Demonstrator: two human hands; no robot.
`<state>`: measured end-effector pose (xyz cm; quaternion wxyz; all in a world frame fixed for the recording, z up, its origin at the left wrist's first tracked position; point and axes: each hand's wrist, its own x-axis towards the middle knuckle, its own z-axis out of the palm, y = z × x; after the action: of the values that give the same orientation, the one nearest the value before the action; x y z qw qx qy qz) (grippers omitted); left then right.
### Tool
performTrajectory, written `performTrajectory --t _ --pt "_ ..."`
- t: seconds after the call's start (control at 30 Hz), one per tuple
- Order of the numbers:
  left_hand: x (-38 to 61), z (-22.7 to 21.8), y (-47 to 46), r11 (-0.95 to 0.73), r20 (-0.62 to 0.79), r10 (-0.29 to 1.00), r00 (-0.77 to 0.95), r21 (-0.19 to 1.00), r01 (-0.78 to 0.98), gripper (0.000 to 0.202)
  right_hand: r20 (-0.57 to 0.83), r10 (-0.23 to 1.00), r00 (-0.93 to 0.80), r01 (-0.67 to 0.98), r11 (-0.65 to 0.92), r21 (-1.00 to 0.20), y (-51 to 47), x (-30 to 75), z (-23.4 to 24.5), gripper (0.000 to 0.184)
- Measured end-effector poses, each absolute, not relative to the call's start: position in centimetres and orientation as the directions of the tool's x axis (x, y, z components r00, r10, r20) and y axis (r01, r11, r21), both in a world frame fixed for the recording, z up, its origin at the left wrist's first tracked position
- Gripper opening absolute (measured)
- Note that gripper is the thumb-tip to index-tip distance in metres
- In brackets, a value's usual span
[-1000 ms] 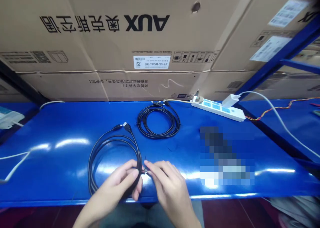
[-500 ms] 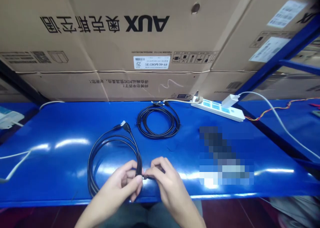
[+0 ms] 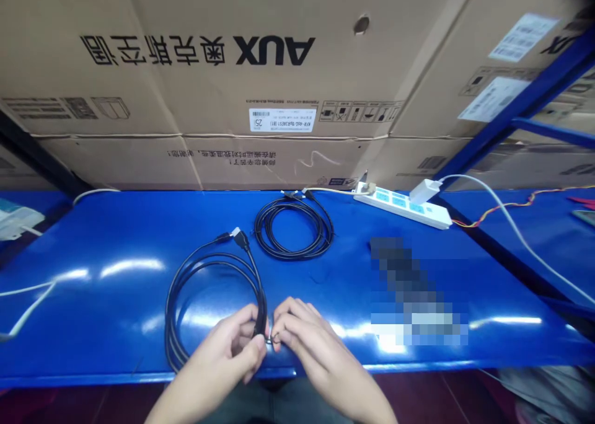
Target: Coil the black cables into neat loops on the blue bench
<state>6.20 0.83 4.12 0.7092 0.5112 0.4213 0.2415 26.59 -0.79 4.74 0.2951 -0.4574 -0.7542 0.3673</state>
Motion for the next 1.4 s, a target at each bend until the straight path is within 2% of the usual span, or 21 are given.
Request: performTrajectory --t 0.17,0.23,0.33,0.43,0.57,0.67,0.87,1.13,1.4 --pt "6.0 4.5 1.0 0.348 -0.334 0.777 0.533 0.934 0.078 0.033 0.086 0.928 -0.363 0.373 0.229 -0.899 -0.6 26.4 4.0 0.024" --pt "6.0 4.7 1.2 0.345 -0.329 0.787 0.522 0.936 0.069 0.034 0.089 0.955 -0.283 0.321 0.182 -0.929 -0.6 26.2 3.3 0.017" --pt "5.9 4.7 1.4 0.346 -0.327 0.796 0.509 0.936 0.060 0.037 0.128 0.986 -0.107 0.266 0.152 -0.952 -0.8 26.1 2.3 0.024" --pt "5.8 4.5 1.6 0.346 -0.327 0.813 0.483 0.937 0.053 0.041 0.201 0.979 -0.025 0.258 0.201 -0.945 -0.8 26.1 2.2 0.005" --pt "5.8 4.1 1.8 0.335 -0.317 0.831 0.457 0.941 0.042 0.042 0.330 0.938 -0.109 0.291 0.347 -0.892 -0.9 26.1 2.6 0.004" --pt "5.8 4.1 1.8 0.321 -0.304 0.836 0.457 0.946 0.041 0.040 0.392 0.908 -0.151 0.324 0.420 -0.848 -1.0 26.0 2.6 0.018" --pt "5.9 4.3 1.7 0.326 -0.308 0.839 0.449 0.944 0.038 0.038 0.422 0.896 -0.138 0.351 0.442 -0.825 -1.0 25.7 2.3 0.019" --pt "6.1 5.0 1.8 0.321 -0.323 0.845 0.426 0.944 0.079 0.043 0.437 0.869 -0.231 0.396 0.494 -0.774 -1.2 25.7 2.2 0.024" --pt "6.3 4.5 1.4 0.308 -0.306 0.841 0.445 0.949 0.071 0.038 0.522 0.810 -0.267 0.582 0.567 -0.583 -1.3 24.9 1.7 0.018"
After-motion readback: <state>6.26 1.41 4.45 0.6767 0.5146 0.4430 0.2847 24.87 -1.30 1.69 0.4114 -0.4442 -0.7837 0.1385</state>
